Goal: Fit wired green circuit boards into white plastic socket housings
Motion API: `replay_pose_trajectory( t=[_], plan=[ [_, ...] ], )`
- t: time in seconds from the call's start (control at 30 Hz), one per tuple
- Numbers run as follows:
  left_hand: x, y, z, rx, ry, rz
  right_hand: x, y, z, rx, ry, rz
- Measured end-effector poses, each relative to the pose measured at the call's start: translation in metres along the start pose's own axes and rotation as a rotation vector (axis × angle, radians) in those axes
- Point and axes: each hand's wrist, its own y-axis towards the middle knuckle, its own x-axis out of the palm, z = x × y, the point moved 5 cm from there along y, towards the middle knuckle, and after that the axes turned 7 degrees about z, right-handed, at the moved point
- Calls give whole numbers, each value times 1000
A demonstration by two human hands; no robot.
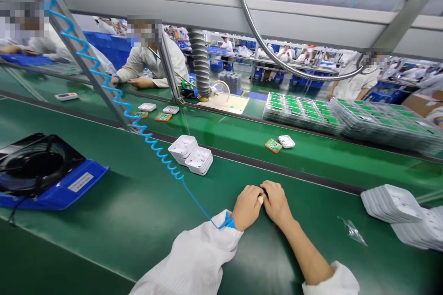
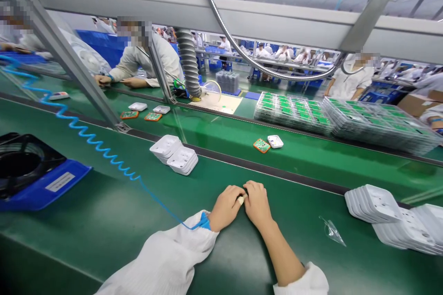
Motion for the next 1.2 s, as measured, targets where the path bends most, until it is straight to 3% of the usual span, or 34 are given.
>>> replay_pose_trajectory(
  t=[1.2],
  plan=[
    [-1, 1, 0, 2, -20, -12, 0, 0, 4, -13, 30, -29]
  ],
)
